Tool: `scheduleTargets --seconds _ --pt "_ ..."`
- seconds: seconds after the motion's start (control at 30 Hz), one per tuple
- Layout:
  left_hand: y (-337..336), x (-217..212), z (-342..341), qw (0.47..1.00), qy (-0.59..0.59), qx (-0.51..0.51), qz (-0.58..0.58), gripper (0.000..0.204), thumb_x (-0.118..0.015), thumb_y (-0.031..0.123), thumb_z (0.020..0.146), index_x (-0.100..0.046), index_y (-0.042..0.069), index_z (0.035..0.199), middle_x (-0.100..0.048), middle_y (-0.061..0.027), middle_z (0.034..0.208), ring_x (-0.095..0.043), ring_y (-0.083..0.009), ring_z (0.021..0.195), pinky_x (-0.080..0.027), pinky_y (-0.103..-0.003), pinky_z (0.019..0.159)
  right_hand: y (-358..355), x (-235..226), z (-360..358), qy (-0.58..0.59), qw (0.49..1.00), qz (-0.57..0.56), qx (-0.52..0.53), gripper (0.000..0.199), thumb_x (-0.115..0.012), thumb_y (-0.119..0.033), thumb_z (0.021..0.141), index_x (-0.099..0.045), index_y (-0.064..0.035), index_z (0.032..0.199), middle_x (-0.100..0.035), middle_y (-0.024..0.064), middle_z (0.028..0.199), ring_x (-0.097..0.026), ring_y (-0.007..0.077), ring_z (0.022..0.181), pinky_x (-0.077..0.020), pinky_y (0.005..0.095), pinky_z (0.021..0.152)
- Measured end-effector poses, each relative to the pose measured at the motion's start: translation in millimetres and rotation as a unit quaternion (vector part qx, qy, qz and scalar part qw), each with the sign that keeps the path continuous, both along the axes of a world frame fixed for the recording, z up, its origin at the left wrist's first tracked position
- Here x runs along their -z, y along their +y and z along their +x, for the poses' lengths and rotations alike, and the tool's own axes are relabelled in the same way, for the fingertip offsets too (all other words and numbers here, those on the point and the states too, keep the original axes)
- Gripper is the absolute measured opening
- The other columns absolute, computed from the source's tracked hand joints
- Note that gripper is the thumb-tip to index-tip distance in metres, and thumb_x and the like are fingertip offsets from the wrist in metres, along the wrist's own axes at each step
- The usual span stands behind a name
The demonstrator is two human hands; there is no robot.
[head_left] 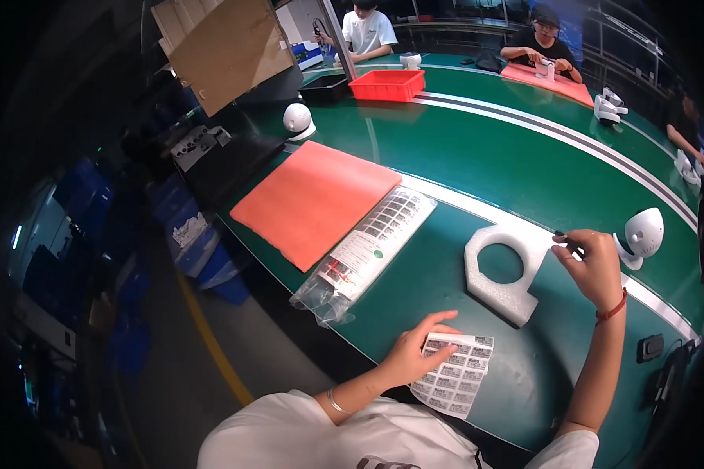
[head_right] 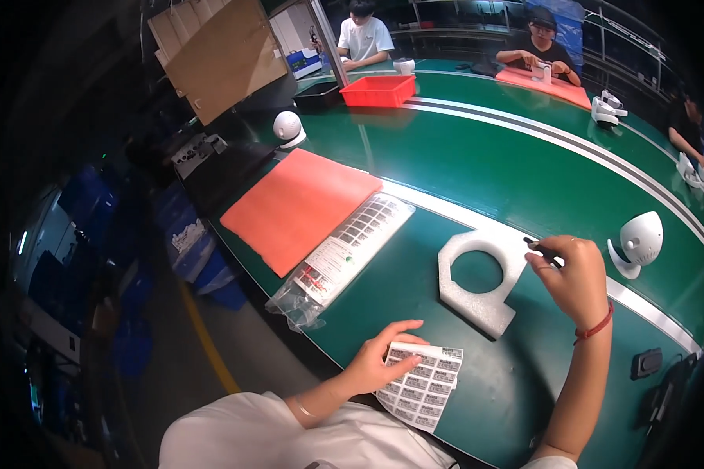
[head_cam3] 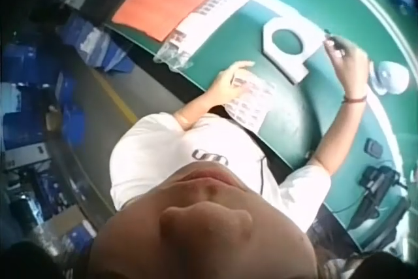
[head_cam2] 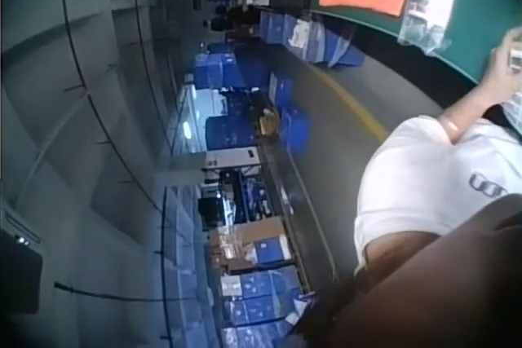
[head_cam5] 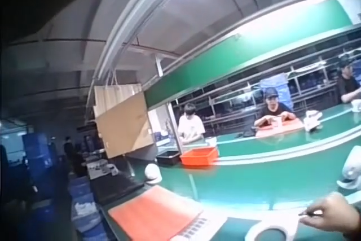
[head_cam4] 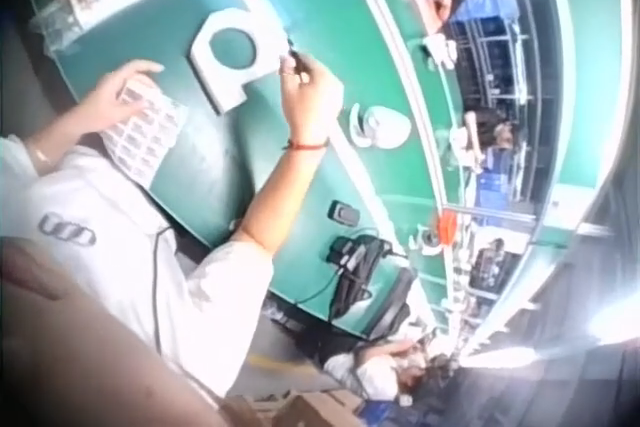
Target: Applying technical specification and regulatory labels to the base of security camera housings on an assembly line.
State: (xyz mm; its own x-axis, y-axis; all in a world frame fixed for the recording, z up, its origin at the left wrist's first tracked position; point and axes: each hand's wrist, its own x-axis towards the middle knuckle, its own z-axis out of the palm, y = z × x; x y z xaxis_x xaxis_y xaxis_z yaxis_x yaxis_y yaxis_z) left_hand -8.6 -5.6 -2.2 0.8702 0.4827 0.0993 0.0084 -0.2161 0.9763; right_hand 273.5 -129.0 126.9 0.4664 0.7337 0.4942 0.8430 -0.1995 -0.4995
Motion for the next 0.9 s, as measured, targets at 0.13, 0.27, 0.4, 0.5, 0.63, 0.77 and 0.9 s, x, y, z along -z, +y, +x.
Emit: scheduleTargets --seconds 0.13,0.27,0.4,0.5,0.63,0.77,0.9 --pt "2 -14 3 0.999 -0.026 0.024 -0.021 0.051 -0.065 0.003 0.094 -0.045 0.002 0.14 -0.069 -0.0123 0.119 -0.064 -0.0152 0.109 -0.051 -0.03 0.095 -6 -11 -14 0.088 0.978 -0.163 -0.092 0.03 -0.083 -0.025 0.075 -0.077 -0.0013 0.092 -0.073 0.0151 0.078 -0.069 0.0256 0.069 -0.0528 0.0325 0.065" --pt "9 -50 9 0.997 -0.012 0.073 0.03 0.045 -0.068 0.008 0.093 -0.052 0.003 0.135 -0.072 -0.0125 0.115 -0.066 -0.0153 0.107 -0.052 -0.031 0.094 -7 -13 -34 0.128 0.938 -0.167 -0.277 0.043 -0.088 -0.039 0.07 -0.077 -0.0012 0.089 -0.073 0.0118 0.078 -0.07 0.0235 0.069 -0.0532 0.0314 0.066" --pt "32 -97 31 0.958 -0.031 0.171 0.23 0.038 -0.072 0.016 0.091 -0.061 0.006 0.126 -0.074 -0.0119 0.108 -0.073 -0.0226 0.095 -0.057 -0.032 0.081 -14 -23 -45 0.058 0.946 -0.173 -0.266 0.042 -0.089 -0.037 0.067 -0.077 -0.0013 0.085 -0.071 0.0117 0.076 -0.068 0.0271 0.067 -0.0523 0.032 0.062" --pt "43 -129 58 0.922 -0.068 0.21 0.319 0.039 -0.072 0.022 0.088 -0.06 0.01 0.123 -0.073 -0.0125 0.096 -0.073 -0.0283 0.083 -0.056 -0.036 0.071 -23 -36 -43 0.075 0.95 -0.158 -0.258 0.041 -0.091 -0.034 0.065 -0.076 -0.0012 0.084 -0.069 0.0115 0.073 -0.066 0.0264 0.064 -0.0511 0.0323 0.06" --pt "33 -156 109 0.914 -0.164 0.199 0.313 0.041 -0.071 0.025 0.086 -0.056 0.014 0.122 -0.072 -0.0113 0.08 -0.071 -0.0312 0.073 -0.055 -0.041 0.065 -34 -44 -38 0.085 0.968 -0.123 -0.202 0.03 -0.089 -0.023 0.068 -0.073 -0.0012 0.081 -0.065 0.0101 0.069 -0.057 0.0211 0.056 -0.0438 0.0309 0.053" --pt "24 -184 151 0.884 -0.219 0.195 0.364 0.046 -0.072 0.022 0.086 -0.056 0.012 0.128 -0.073 -0.0108 0.098 -0.072 -0.0302 0.081 -0.056 -0.038 0.07 -43 -44 -21 0.098 0.988 -0.026 -0.115 0.018 -0.082 -0.011 0.074 -0.071 0.0005 0.083 -0.064 0.0086 0.069 -0.051 0.0136 0.055 -0.037 0.0293 0.05" --pt "36 -212 163 0.755 -0.522 0.079 0.389 0.044 -0.072 0.015 0.086 -0.058 0.001 0.125 -0.067 -0.0161 0.115 -0.067 -0.0265 0.103 -0.052 -0.038 0.092 -57 -43 6 0.209 0.972 0.08 -0.076 0.018 -0.077 -0.01 0.082 -0.071 0.0018 0.094 -0.069 0.0037 0.08 -0.059 0.0088 0.068 -0.0441 0.0241 0.06"
